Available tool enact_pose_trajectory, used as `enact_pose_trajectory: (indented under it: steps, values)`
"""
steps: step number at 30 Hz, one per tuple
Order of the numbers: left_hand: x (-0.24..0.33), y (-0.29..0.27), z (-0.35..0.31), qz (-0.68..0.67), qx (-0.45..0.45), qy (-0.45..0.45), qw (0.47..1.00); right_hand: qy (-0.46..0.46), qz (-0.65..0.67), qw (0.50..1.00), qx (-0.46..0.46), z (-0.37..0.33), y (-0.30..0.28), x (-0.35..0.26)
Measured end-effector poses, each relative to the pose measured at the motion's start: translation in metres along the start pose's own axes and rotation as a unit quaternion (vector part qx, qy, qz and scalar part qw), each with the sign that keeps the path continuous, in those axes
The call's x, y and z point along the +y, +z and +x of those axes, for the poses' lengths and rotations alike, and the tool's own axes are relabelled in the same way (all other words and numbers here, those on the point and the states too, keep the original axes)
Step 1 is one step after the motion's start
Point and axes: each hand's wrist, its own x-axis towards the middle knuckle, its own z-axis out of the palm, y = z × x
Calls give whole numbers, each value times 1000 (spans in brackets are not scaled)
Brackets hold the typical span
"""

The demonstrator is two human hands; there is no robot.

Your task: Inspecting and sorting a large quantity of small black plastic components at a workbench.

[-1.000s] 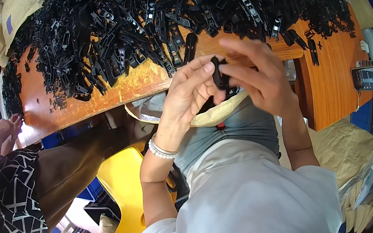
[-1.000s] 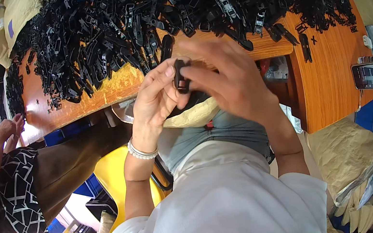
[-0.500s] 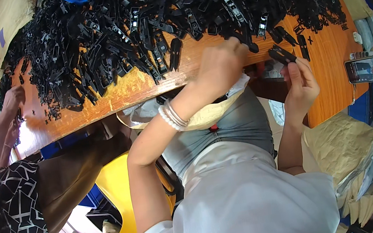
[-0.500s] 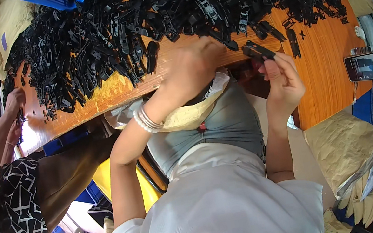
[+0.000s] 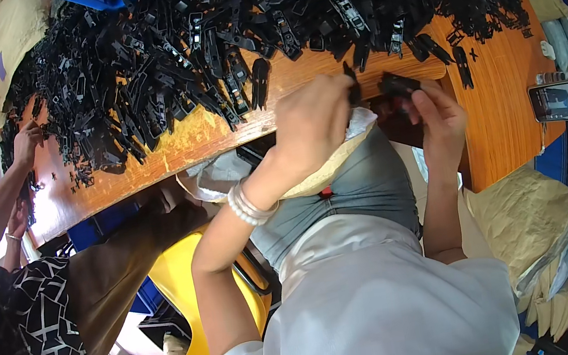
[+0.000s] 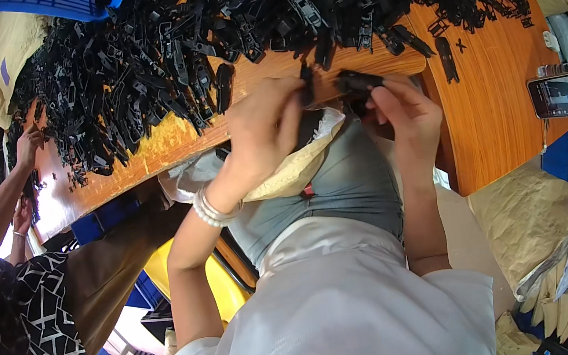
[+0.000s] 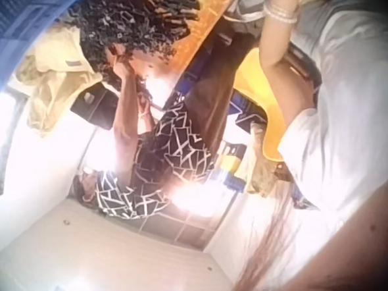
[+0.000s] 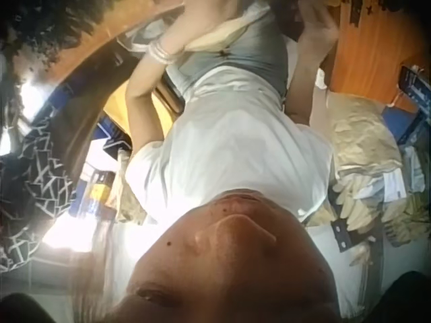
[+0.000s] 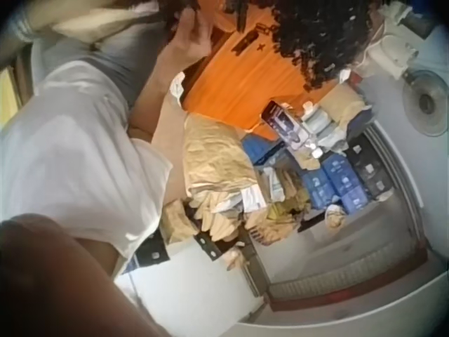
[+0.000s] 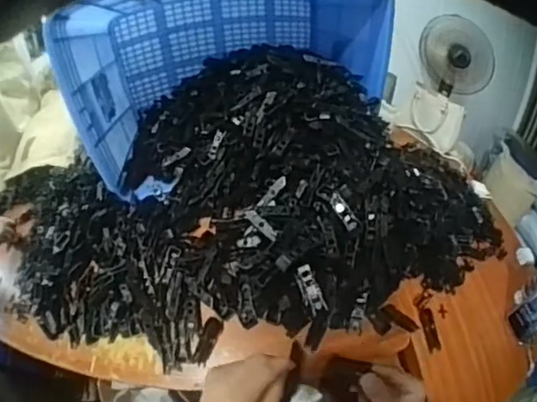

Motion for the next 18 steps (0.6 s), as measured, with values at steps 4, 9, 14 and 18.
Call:
enact_pose_trajectory:
  steps: [4,9,14,18]
  values:
    - [-2,-13,-16,-292,84,-342,889,65,31,993,-95,2,19,6]
    - [-7,-27,-19,-409,78,-346,841,91,58,984,-138,4,36,10]
    - [-11,-30,-24,-433,51,-316,842,112,51,982,-145,2,39,7]
    - [3,-27,-17,-417,64,-329,845,90,0,985,-145,-3,46,3]
